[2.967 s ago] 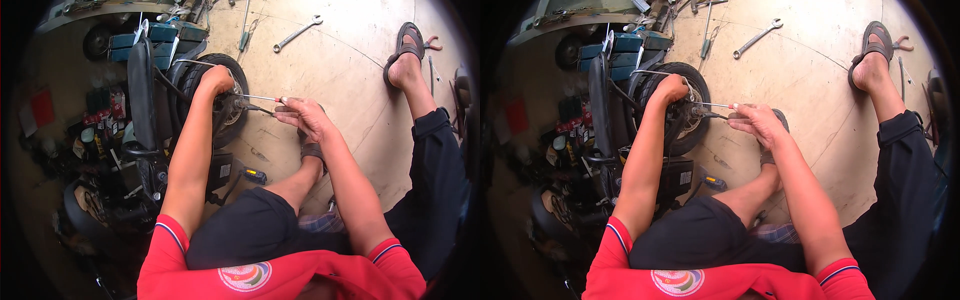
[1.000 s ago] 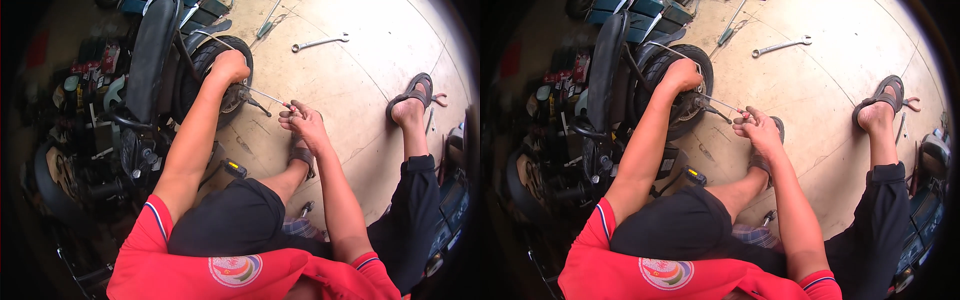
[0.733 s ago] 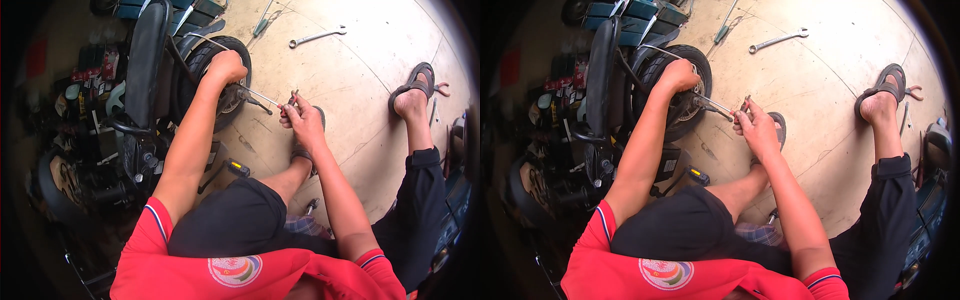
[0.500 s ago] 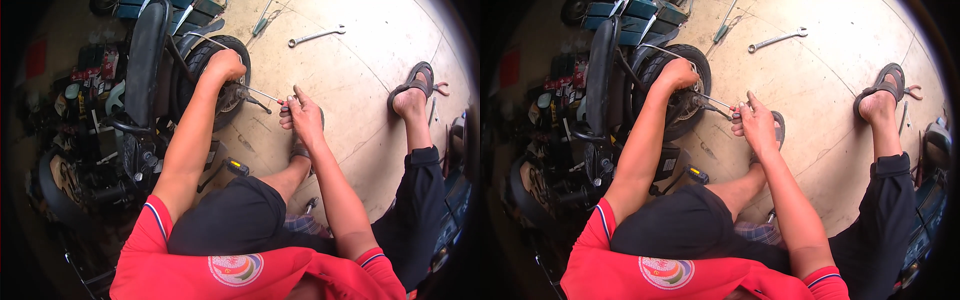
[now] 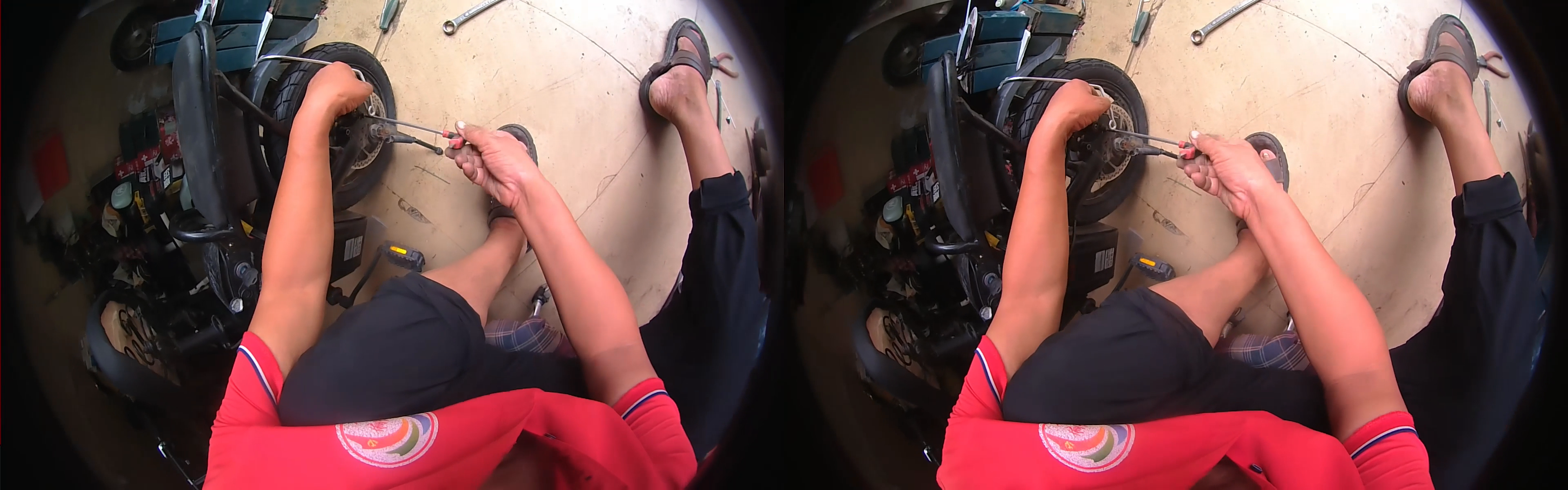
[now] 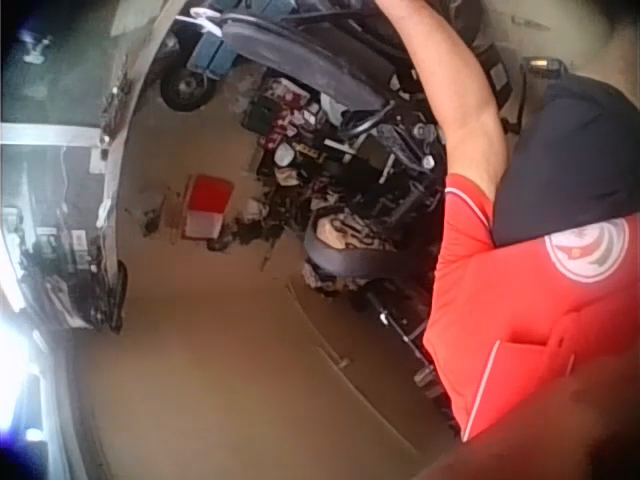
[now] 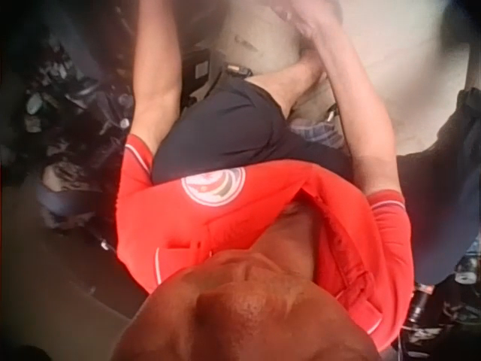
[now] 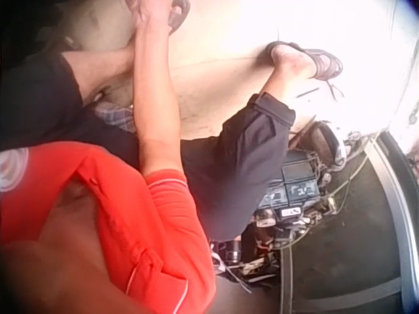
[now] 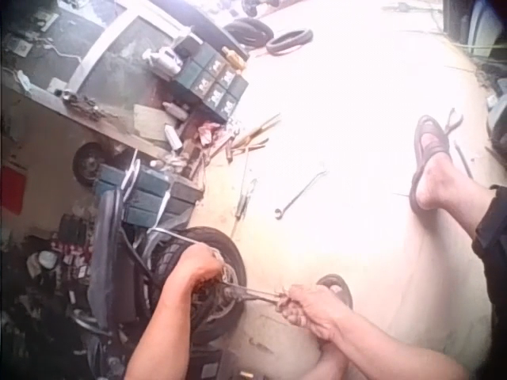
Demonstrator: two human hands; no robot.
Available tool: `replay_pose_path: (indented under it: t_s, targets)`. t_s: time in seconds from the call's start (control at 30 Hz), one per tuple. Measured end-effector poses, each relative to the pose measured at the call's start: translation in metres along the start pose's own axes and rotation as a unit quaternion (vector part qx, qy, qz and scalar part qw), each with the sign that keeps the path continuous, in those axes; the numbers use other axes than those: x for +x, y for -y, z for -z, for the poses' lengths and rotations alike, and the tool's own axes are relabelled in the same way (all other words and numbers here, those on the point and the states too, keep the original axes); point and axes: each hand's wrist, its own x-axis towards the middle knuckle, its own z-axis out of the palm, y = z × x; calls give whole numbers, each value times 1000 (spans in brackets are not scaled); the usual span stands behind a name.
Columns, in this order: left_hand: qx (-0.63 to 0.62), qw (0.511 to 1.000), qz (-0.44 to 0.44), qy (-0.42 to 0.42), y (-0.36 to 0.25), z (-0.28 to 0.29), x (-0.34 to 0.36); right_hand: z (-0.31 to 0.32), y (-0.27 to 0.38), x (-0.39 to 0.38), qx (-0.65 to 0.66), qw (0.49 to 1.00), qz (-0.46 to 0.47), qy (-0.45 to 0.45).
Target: The person works on the rear brake assembly of a motorcycle, using a screwdriver to pry and position components. They handle small metal parts and use the tool to apply leverage within the wheel hub area.
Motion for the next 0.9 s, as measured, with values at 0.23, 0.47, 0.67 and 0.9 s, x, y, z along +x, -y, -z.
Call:
replay_pose_path:
  t_s: [0.23, 0.47, 0.67, 0.9]
  targets:
    - [-16, 1000, 7, 11, -3, 7, -4, -14, 1, -19, -49, 993, 100, -29]
    - [-8, 1000, 14, 22, -4, 8, -8, -7, -2, -14, -611, 634, 467, -78]
    - [-19, 1000, 3, 16, -9, 4, -5, -4, 7, 0, -86, 993, 55, -53]
    - [9, 1000, -11, 16, -8, 7, -1, -5, -17, -4, -417, 859, 293, -46]
